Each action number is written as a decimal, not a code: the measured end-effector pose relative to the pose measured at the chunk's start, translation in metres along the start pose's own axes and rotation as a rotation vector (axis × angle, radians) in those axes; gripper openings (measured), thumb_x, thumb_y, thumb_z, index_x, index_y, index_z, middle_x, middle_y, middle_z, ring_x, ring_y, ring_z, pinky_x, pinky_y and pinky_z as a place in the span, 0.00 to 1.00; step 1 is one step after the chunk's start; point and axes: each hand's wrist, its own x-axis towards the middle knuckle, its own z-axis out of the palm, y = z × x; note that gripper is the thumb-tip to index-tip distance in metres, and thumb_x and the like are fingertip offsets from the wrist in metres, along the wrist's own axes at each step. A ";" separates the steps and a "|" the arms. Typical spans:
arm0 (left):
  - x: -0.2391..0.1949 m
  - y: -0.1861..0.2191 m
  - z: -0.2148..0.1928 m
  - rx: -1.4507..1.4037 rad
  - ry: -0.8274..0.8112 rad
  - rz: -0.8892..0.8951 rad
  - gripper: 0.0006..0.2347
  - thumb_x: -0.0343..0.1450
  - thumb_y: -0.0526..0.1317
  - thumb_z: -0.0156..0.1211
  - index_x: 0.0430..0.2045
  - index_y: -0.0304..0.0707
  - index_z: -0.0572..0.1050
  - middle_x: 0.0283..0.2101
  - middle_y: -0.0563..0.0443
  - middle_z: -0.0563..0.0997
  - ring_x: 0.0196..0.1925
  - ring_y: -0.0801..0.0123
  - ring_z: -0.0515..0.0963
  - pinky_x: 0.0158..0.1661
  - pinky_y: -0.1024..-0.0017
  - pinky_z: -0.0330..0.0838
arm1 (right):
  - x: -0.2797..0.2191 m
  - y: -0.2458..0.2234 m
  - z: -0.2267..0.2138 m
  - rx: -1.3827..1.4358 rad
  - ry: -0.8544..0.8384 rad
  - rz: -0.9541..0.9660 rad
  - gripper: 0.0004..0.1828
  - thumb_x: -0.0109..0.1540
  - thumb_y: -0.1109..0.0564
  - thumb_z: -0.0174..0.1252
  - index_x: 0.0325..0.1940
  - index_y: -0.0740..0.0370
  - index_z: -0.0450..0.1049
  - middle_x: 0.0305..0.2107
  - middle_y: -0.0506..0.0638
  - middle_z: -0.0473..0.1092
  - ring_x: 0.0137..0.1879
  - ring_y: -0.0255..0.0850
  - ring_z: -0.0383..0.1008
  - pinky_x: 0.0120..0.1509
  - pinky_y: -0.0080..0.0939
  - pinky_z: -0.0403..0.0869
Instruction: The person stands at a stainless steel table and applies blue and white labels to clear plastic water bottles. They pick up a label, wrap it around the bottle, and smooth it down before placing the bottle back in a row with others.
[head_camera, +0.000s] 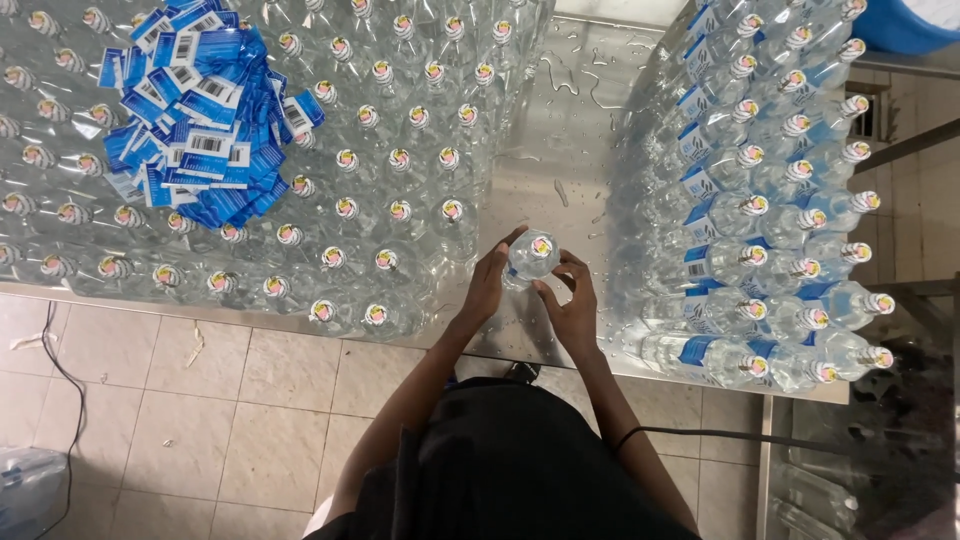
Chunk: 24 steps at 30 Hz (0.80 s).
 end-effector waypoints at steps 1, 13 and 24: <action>-0.002 -0.001 -0.001 -0.001 -0.003 0.001 0.24 0.88 0.49 0.34 0.74 0.36 0.69 0.75 0.37 0.72 0.80 0.47 0.64 0.79 0.50 0.52 | 0.000 -0.004 -0.002 -0.002 0.003 -0.001 0.22 0.67 0.57 0.71 0.56 0.66 0.65 0.63 0.67 0.67 0.69 0.65 0.73 0.70 0.62 0.78; -0.041 0.002 -0.009 0.246 0.090 0.077 0.11 0.81 0.34 0.61 0.57 0.31 0.74 0.65 0.37 0.75 0.71 0.47 0.75 0.70 0.57 0.73 | 0.057 -0.073 -0.025 -0.702 -0.345 -0.028 0.30 0.72 0.34 0.58 0.74 0.49 0.72 0.37 0.46 0.69 0.44 0.43 0.73 0.45 0.49 0.79; -0.020 -0.042 -0.009 0.606 0.153 0.213 0.04 0.77 0.44 0.68 0.40 0.56 0.78 0.53 0.69 0.77 0.53 0.71 0.87 0.50 0.73 0.85 | 0.069 -0.077 -0.012 -0.893 -0.384 0.084 0.18 0.73 0.37 0.57 0.62 0.45 0.68 0.32 0.50 0.76 0.41 0.53 0.84 0.48 0.58 0.81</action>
